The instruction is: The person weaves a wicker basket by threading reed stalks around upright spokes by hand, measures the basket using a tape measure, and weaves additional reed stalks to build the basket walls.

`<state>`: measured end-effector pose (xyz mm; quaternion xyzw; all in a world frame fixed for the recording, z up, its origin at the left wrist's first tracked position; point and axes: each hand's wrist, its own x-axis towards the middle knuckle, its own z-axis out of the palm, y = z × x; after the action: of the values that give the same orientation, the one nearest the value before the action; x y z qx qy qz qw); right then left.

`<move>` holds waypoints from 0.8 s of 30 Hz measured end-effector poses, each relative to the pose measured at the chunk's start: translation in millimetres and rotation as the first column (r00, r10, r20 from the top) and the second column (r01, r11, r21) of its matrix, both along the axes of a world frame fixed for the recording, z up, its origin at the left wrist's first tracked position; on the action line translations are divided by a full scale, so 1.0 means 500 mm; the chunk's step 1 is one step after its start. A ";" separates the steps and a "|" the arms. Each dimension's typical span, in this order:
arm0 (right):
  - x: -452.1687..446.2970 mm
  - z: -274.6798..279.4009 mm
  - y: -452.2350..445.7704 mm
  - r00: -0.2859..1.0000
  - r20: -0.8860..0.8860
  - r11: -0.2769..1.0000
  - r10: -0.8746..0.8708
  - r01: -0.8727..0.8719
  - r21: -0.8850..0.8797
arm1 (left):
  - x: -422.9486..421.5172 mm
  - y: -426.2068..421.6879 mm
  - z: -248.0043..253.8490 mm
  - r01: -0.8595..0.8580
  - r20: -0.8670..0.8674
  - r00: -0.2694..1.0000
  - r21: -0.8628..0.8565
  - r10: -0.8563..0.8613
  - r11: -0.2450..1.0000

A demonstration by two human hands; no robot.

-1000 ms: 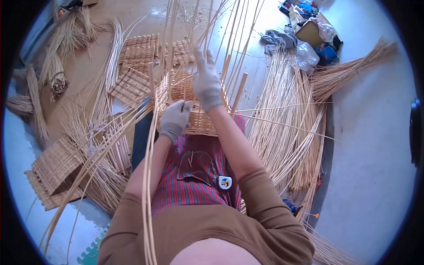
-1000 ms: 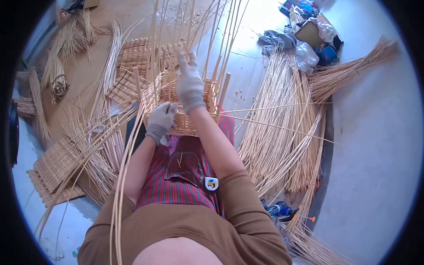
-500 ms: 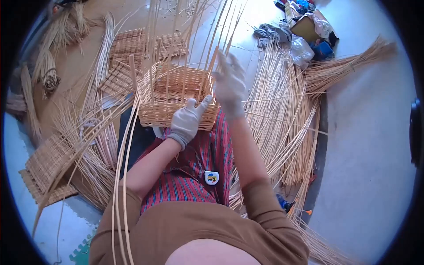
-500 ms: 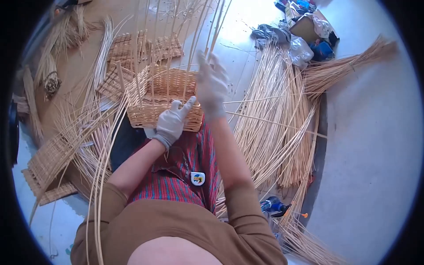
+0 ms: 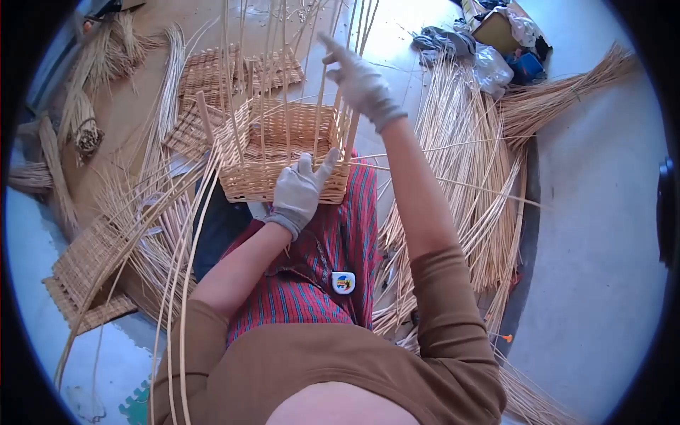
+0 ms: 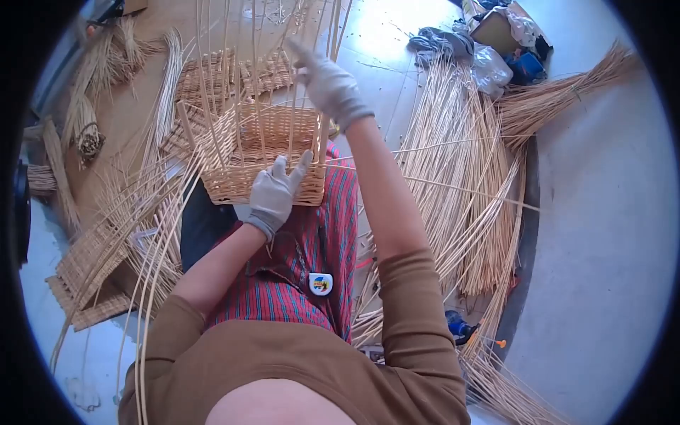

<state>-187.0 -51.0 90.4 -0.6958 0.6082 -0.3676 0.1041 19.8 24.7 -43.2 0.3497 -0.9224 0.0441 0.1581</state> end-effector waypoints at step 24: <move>0.336 -0.200 0.187 -0.003 -0.977 0.613 -0.213 0.778 -0.136 | -0.054 -0.011 0.031 0.266 -0.429 0.886 0.157 -0.177 0.951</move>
<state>-19.2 42.4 -9.8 -0.4339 0.8130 0.2784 -0.2708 -7.2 19.1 -27.6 0.2575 -0.9021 -0.1469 0.3137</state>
